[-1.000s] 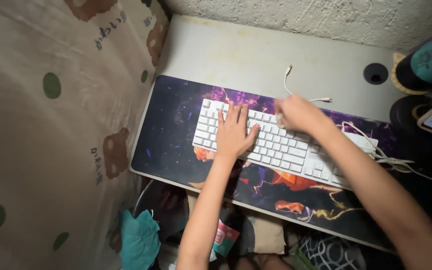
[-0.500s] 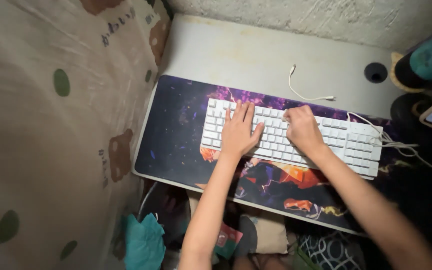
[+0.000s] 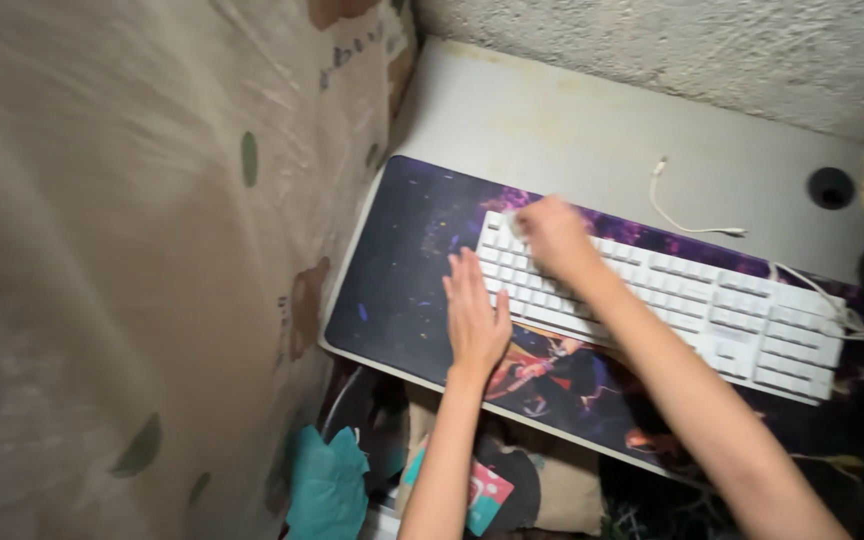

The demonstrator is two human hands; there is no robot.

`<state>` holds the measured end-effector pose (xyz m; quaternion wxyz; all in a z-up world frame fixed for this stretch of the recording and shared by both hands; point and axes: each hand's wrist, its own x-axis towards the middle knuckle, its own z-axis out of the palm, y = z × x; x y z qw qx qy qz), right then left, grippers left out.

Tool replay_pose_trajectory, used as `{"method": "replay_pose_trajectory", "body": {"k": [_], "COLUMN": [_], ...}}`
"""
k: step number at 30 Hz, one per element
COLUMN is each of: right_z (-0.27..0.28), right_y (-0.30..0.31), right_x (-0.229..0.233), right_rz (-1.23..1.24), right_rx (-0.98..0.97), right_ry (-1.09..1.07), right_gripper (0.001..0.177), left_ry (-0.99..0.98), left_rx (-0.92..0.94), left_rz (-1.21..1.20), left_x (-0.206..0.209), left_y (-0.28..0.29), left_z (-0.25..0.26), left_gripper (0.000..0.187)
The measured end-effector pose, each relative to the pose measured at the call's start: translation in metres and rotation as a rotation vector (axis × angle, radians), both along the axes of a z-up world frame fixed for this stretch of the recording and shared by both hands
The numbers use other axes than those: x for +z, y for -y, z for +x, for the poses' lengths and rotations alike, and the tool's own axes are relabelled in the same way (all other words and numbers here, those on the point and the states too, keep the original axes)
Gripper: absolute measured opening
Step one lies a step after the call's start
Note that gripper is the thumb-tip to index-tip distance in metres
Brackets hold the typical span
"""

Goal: The person wipes a white keyboard with a white wipe, turning it over to clean the underside and then the top surface. They also wipe the attached cable and place the wipe on a nearby surface.

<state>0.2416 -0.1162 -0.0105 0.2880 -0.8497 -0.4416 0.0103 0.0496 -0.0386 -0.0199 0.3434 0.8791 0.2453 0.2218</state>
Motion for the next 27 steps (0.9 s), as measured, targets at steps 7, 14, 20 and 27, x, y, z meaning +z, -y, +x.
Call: {"method": "replay_pose_trajectory", "body": {"k": [7, 14, 20, 27], "right_z": [0.025, -0.088, -0.091, -0.079], "right_y": [-0.021, -0.001, 0.017, 0.032], "right_x": [0.056, 0.015, 0.005, 0.023], "right_rz": [-0.2, 0.121, 0.15, 0.14], "right_rx": [0.097, 0.082, 0.009, 0.15], "right_ry": [-0.539, 0.0, 0.032, -0.12], "right_gripper": [0.021, 0.036, 0.048, 0.032], "left_ry": [-0.078, 0.033, -0.03, -0.056], "left_rx": [-0.099, -0.1, -0.093, -0.071], "left_rz": [-0.042, -0.208, -0.135, -0.108], "left_x": [-0.004, -0.03, -0.004, -0.003], "left_y": [-0.001, -0.01, -0.017, -0.02], "left_z": [-0.002, -0.012, -0.036, -0.056], "left_gripper": [0.072, 0.058, 0.073, 0.09]}}
